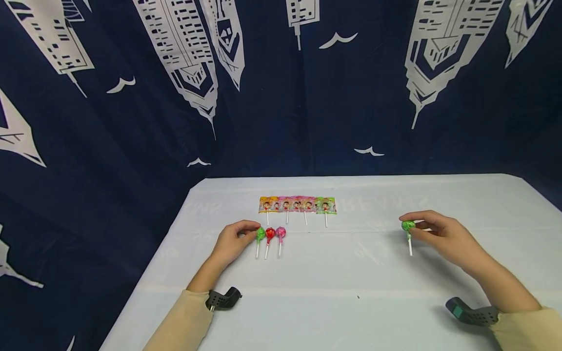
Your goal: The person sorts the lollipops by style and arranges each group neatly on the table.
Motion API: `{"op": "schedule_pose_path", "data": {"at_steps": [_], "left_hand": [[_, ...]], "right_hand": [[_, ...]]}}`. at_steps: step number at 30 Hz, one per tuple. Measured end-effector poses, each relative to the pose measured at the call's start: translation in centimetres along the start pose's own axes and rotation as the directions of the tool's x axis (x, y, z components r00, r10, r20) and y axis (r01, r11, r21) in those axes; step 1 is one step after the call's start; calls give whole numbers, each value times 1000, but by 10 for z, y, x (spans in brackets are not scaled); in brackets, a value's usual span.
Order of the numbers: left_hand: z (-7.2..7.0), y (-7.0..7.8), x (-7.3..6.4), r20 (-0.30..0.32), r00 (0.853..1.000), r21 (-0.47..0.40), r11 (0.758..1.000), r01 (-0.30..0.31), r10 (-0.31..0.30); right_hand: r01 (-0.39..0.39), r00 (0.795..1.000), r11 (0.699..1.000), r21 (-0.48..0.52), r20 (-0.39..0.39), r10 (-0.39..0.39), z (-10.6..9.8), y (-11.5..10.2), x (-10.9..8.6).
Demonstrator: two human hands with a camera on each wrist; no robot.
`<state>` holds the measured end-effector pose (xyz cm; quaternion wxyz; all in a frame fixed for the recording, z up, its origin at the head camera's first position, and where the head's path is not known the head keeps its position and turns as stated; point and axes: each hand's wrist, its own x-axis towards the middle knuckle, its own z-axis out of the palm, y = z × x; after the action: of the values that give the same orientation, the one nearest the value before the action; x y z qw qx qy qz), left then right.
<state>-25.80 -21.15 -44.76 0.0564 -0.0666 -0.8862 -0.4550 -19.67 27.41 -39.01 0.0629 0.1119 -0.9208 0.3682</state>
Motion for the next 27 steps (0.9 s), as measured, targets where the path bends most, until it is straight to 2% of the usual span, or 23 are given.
{"op": "schedule_pose_path", "data": {"at_steps": [6,9,23,27], "left_hand": [[1,1,-1,0,1000,4,1000,7,-7],[1,0,-1,-1,1000,2,1000,7,-7],[2,-2,1,-8,1000,14,1000,-2,2],[2,-2,0,-10,1000,14,1000,-1,1]], "right_hand": [[115,993,992,43,16,-116,15,-11,10],[141,989,987,72,25,-143,24,-19,15],[127,987,985,115,86,-137,66,-48,36],[152,980,977,146,107,-169,81,-54,42]]}}
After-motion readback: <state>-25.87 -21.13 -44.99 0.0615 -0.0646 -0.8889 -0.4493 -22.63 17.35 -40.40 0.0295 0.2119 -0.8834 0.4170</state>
